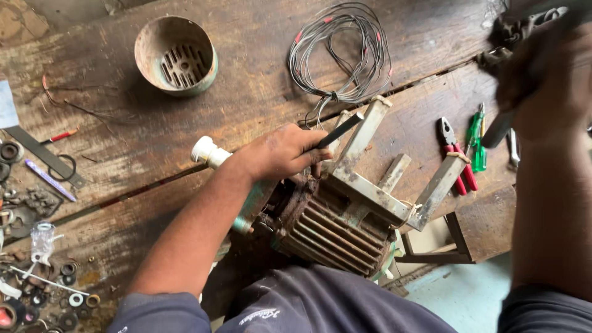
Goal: The person works on an electric motor or pump housing on a cluttered wooden workbench. They hold a metal rod against the motor assembly and repeatedly strike it with a ball-peen hammer, repositioning the rod and the motor between strikes to drive the pin into place.
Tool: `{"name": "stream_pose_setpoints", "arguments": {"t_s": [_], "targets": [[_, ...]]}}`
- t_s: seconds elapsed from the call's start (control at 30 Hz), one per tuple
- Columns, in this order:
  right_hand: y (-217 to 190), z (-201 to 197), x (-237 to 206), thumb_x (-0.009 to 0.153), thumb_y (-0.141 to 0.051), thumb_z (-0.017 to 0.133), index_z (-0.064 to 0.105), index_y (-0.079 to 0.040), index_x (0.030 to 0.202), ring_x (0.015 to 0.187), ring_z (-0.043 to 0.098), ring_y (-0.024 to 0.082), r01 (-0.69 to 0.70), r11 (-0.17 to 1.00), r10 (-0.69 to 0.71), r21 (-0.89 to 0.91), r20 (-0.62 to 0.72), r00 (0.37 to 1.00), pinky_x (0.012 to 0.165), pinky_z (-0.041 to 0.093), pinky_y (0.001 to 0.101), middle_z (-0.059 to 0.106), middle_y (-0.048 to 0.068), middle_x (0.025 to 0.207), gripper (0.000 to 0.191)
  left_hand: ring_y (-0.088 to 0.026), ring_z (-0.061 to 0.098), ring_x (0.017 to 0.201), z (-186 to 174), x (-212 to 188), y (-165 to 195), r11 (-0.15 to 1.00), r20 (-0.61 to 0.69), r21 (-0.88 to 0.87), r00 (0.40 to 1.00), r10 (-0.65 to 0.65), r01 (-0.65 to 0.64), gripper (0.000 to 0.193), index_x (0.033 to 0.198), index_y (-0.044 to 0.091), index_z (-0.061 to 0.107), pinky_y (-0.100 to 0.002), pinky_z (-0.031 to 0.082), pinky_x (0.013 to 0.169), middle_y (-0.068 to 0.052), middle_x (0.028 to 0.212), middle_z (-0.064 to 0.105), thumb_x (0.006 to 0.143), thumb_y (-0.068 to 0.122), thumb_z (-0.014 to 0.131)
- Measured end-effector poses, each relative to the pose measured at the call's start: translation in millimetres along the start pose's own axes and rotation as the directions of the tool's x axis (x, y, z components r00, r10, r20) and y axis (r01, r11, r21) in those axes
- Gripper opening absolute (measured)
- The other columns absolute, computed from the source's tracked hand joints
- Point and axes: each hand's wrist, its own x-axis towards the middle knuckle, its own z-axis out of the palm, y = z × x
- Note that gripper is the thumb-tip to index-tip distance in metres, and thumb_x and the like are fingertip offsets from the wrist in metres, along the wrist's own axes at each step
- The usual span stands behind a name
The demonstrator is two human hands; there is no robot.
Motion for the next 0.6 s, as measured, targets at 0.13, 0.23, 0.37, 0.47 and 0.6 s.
{"name": "stream_pose_setpoints", "arguments": {"t_s": [0.13,0.23,0.37,0.47,0.6], "targets": [[5.9,-6.2,-1.4,0.117,-0.047,0.047,0.051,-0.007,0.098,0.049,0.046,0.013,0.117,0.993,-0.116,0.032,-0.032,0.993,0.049,0.037,0.0290,0.052,0.008,0.077,0.044,-0.022,0.077,0.079,-2.2,-0.5,3.3,0.997,0.016,-0.029,0.998,-0.068,0.069,0.031,0.104,0.008,0.066,-0.038,0.058,0.073,-0.004,0.081,0.079,0.103,0.037,0.056],[13.9,25.5,-0.7,0.116,-0.045,0.045,0.052,-0.010,0.092,0.044,0.044,0.010,0.077,0.982,-0.052,-0.174,0.149,0.988,0.044,0.033,0.0260,0.050,0.002,0.066,0.043,-0.020,0.077,0.079,-4.4,0.1,4.0,0.995,0.026,-0.074,0.997,-0.073,0.074,0.032,0.105,0.007,0.066,-0.037,0.057,0.073,-0.004,0.080,0.079,0.103,0.038,0.056],[6.0,53.6,1.2,0.116,-0.032,0.045,0.053,-0.013,0.086,0.056,0.046,0.009,0.162,0.862,0.057,-0.481,0.409,0.911,0.046,0.037,0.0259,0.053,0.002,0.068,0.036,-0.019,0.077,0.079,-7.4,0.4,2.0,0.992,0.048,-0.095,0.996,-0.077,0.081,0.034,0.104,0.007,0.067,-0.036,0.058,0.074,-0.004,0.081,0.079,0.102,0.039,0.057],[-9.2,49.8,13.6,0.108,-0.029,0.044,0.052,-0.013,0.091,0.048,0.047,0.008,-0.078,0.764,0.275,-0.640,0.214,0.937,0.031,0.037,0.0272,0.051,0.000,0.070,0.024,-0.019,0.077,0.079,-8.1,0.1,-1.0,0.992,0.055,-0.090,0.995,-0.082,0.087,0.035,0.104,0.007,0.067,-0.036,0.058,0.073,-0.003,0.081,0.079,0.101,0.041,0.057],[-7.3,50.5,17.4,0.112,-0.031,0.039,0.055,-0.014,0.093,0.047,0.045,0.004,0.171,0.981,-0.158,-0.091,0.129,0.979,0.044,0.034,0.0238,0.052,-0.003,0.067,0.031,-0.019,0.077,0.080,-7.6,0.4,-4.9,0.993,0.061,-0.079,0.995,-0.084,0.088,0.036,0.104,0.008,0.067,-0.036,0.058,0.074,-0.002,0.081,0.080,0.102,0.042,0.056]]}}
